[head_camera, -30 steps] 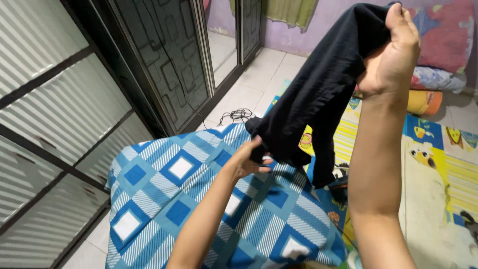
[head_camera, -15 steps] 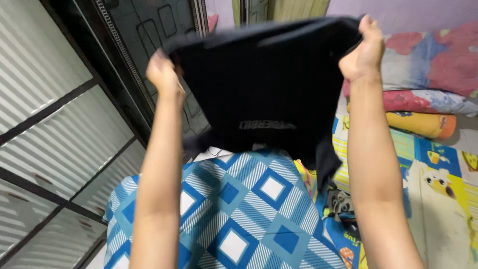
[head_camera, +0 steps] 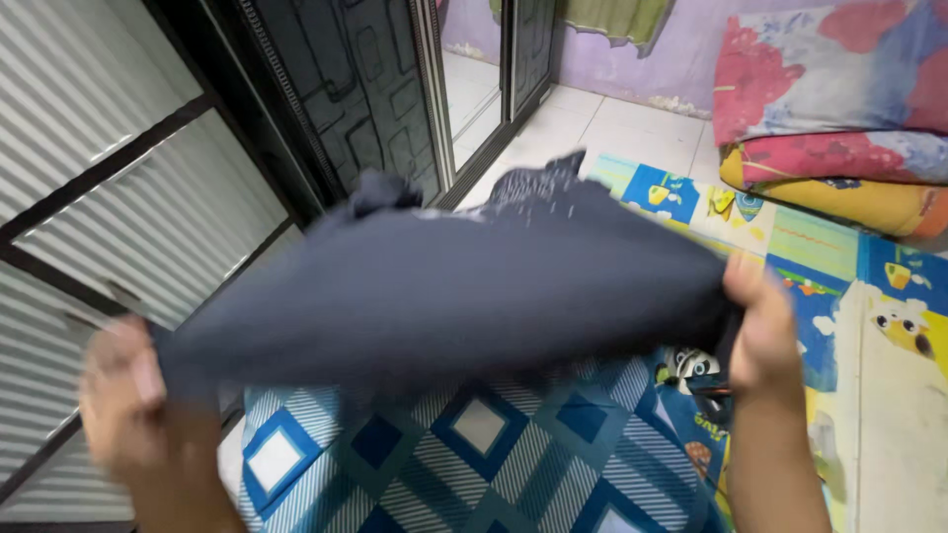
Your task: The person removes a black t-shirt from a hanger and lays it flat on a blue patterned ironing board. They smooth the fabric and use a steam iron to press the shirt, working across the back and then flipping it to iron the front. The person adjusts the shirt's position multiple times to ensure even coverage before finishing.
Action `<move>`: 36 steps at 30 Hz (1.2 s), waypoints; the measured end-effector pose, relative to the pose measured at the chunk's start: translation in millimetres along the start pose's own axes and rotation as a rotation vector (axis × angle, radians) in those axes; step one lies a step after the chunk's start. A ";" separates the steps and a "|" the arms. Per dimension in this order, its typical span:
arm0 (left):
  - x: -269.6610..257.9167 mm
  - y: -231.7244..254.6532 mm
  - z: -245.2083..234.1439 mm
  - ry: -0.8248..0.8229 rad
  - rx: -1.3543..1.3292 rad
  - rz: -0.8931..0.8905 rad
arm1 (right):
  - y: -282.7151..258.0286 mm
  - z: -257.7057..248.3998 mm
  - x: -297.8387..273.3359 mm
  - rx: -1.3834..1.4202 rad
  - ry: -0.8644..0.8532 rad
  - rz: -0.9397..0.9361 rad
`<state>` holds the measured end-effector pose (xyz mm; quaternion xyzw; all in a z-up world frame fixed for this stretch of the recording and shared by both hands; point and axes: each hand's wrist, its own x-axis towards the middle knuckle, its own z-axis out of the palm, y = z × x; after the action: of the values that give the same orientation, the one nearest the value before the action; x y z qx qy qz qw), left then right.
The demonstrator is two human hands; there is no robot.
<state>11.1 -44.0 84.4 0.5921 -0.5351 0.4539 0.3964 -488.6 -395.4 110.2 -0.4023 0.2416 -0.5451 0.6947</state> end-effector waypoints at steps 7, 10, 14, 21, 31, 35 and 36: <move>-288.1 -66.2 -56.4 -1.038 -1.068 -0.696 | 117.6 -125.7 -97.3 -0.665 -0.151 0.664; -303.3 -54.1 -26.9 -1.154 -0.758 -1.137 | 140.6 -131.9 -86.2 -0.813 -0.265 0.704; -251.4 -55.6 36.9 -1.048 -0.701 -1.528 | 172.6 -130.6 -25.7 -0.821 -0.121 0.627; -216.3 -76.4 212.1 -0.652 -0.610 -1.396 | 228.7 -88.8 114.1 -0.368 0.011 0.657; -162.9 -104.7 305.2 -0.352 -0.247 -0.999 | 259.4 -19.4 192.7 -0.678 0.123 0.098; -170.0 -126.1 299.6 -0.250 -0.166 -1.083 | 258.5 -14.6 204.0 -0.502 0.117 0.075; -172.6 -127.0 298.6 -0.274 -0.170 -1.032 | 261.0 -13.2 203.8 -0.475 0.108 0.116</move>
<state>168.5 -267.6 -161.2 0.7975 -0.2565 0.0738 0.5411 -293.0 -571.8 -90.9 -0.5101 0.4225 -0.4530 0.5967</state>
